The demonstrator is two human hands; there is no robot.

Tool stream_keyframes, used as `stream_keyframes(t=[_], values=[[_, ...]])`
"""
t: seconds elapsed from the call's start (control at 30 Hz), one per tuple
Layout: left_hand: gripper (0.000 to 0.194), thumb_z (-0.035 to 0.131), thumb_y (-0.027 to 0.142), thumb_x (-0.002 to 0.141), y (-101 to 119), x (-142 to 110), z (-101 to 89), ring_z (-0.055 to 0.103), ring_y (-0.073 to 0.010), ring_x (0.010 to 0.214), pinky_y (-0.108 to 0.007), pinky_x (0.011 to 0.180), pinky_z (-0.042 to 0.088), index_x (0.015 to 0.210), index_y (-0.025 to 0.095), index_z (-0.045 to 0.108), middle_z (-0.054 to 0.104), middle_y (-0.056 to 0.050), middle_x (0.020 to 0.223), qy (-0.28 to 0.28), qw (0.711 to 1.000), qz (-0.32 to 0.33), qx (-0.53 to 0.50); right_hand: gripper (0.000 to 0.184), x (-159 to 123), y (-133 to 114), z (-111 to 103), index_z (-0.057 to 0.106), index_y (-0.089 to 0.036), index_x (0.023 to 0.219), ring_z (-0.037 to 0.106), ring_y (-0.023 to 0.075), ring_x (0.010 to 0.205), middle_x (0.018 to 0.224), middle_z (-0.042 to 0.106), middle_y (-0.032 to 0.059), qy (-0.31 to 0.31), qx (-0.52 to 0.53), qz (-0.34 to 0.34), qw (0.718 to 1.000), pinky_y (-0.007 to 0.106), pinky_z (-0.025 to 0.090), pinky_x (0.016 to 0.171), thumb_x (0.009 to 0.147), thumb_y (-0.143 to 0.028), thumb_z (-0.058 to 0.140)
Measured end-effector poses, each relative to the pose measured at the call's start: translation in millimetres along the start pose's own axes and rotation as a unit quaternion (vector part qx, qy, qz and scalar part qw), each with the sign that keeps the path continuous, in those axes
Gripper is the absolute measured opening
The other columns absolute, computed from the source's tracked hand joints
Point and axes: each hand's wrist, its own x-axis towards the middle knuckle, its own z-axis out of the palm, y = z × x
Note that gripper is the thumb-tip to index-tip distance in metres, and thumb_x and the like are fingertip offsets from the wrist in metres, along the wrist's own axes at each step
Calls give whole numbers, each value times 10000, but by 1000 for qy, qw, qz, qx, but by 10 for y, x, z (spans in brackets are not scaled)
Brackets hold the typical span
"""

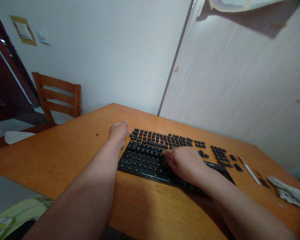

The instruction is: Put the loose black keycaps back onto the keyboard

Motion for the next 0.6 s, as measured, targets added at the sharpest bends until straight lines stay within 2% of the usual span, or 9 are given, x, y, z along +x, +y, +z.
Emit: stream_keyframes(t=[0.3,0.5,0.6], values=[[184,678,291,716,-14,24,-5,539,-101,534,-197,492,408,670,163,555,596,-31,620,-2,1000,5,2,362,0,-13,9,783,-307,1028,736,259,850,941,792,46,-16,19,-14,1000,339,502,695,948,-295,431],[187,685,300,702,-26,39,-8,535,-102,532,-189,472,397,678,163,561,589,-30,610,-5,1000,9,-2,377,-1,4,4,789,-293,951,735,258,821,904,791,50,-15,21,-19,999,340,495,674,956,-302,412],[179,687,293,699,-28,42,-10,537,-105,533,-195,475,401,675,163,565,595,-34,607,-3,1000,7,-2,363,7,16,14,788,-299,987,733,250,825,912,792,48,-14,24,-19,999,336,497,689,947,-297,428]])
